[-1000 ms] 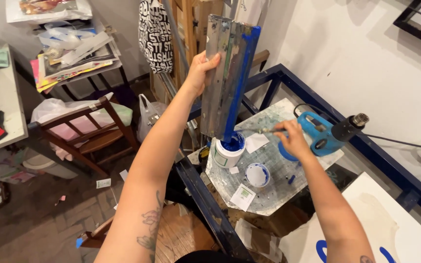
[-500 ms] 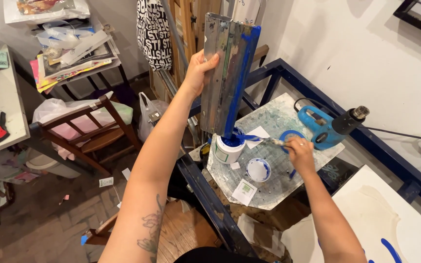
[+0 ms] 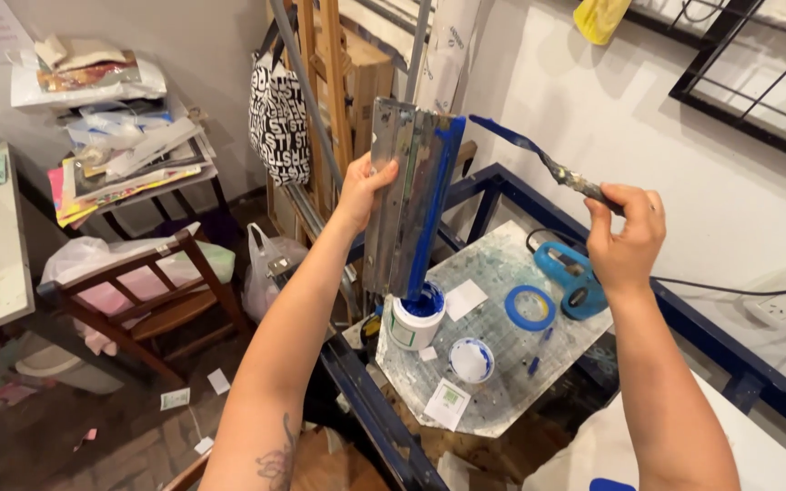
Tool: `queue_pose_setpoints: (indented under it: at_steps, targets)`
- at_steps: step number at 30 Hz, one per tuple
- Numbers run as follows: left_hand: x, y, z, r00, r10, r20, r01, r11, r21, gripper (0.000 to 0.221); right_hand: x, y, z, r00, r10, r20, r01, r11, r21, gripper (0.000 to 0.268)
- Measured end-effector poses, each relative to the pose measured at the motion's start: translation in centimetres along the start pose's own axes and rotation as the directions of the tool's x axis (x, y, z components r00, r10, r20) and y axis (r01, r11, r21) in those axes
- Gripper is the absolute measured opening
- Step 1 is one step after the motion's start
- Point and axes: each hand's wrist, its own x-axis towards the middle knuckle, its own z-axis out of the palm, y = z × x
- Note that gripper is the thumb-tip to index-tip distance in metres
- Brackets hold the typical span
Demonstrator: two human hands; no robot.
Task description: Manually screen printing a design onto fabric and reloading the squeegee with ink.
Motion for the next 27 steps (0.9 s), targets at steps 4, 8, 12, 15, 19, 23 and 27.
queue_pose_setpoints:
  at_steps: [4,8,12,15,19,23,27]
  targets:
    - [-0.1,0.4,0.3,1.0,-0.002,0.003,0.002,1.0,0.002,0.013,1.1,-0.5,1.3,1.0,-0.025,-0.002,0.025,0.999,-0.048,0.019]
    - [0.1,0.0,0.0,1.0,-0.011,-0.004,0.011,1.0,-0.007,0.013,0.6,-0.9,1.9,1.0,-0.021,0.014,0.022,0.997,-0.078,0.02]
    - [-0.1,0.4,0.4,0.999,-0.021,-0.035,0.021,1.0,-0.013,0.013,-0.2,-1.0,2.3,0.999,-0.038,0.029,0.04,0.994,-0.097,0.022]
    - [0.0,0.6,0.4,0.999,-0.025,-0.039,0.025,1.0,-0.006,0.014,-2.2,-0.9,2.9,0.997,-0.056,0.048,0.061,0.99,-0.129,0.02]
    - [0.3,0.4,0.2,0.999,-0.015,-0.05,0.014,1.0,-0.007,0.014,-6.8,-0.7,3.9,0.996,-0.044,0.073,0.054,0.99,-0.134,0.019]
    - [0.6,-0.2,-0.3,0.997,-0.017,-0.072,0.018,1.0,0.014,0.015,-11.8,-1.5,4.5,0.992,-0.005,0.127,0.033,0.975,-0.219,0.015]
    - [0.7,-0.7,-0.6,0.996,-0.008,-0.086,0.01,0.999,0.031,0.016,-16.8,-2.7,4.7,0.977,0.057,0.205,-0.01,0.975,-0.223,0.013]
